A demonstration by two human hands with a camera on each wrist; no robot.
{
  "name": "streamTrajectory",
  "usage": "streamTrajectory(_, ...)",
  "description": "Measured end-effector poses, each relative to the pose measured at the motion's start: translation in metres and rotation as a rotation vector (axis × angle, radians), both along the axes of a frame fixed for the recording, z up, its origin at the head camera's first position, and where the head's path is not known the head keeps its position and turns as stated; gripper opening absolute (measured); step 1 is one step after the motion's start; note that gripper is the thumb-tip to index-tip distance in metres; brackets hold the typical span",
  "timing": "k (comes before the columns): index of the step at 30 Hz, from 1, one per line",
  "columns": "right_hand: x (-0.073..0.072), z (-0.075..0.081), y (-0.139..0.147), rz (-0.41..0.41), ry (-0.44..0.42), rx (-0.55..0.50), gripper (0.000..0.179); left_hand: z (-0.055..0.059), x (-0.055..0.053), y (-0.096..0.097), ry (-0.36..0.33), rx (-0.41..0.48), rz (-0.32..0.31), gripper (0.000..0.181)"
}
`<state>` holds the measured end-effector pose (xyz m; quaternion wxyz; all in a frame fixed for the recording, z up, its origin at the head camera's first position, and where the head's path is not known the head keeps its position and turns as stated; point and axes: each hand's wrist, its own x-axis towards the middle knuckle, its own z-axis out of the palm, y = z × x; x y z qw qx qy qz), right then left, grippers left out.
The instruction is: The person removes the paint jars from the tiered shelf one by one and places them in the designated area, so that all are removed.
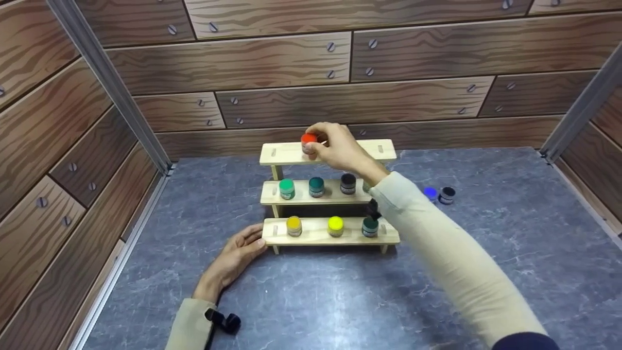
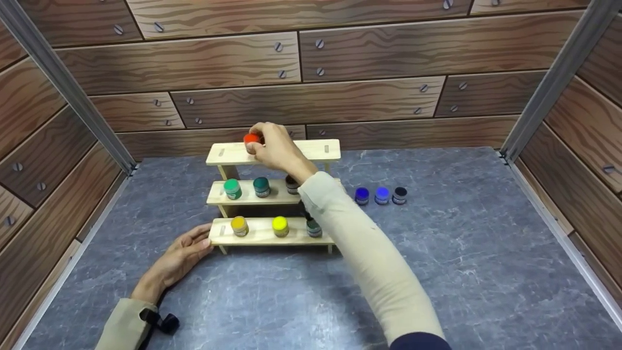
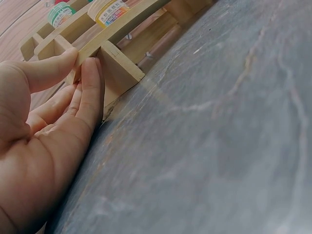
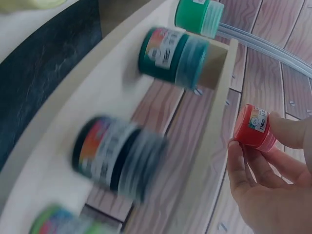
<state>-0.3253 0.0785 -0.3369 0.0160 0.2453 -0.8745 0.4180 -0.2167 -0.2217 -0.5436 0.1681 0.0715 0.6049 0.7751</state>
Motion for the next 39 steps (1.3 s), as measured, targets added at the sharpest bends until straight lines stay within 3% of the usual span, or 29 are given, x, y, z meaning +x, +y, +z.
streamTrajectory(29, 0.017, 0.017, 0.149, 0.014, 0.16, 0.135, 0.034, 0.003, 0.003, -0.002, -0.011, -0.027, 0.011, 0.066)
streamTrajectory(39, 0.023, 0.007, 0.202, -0.066, 0.206, 0.175, 0.034, 0.003, 0.001, 0.001, -0.01, -0.022, 0.011, 0.066)
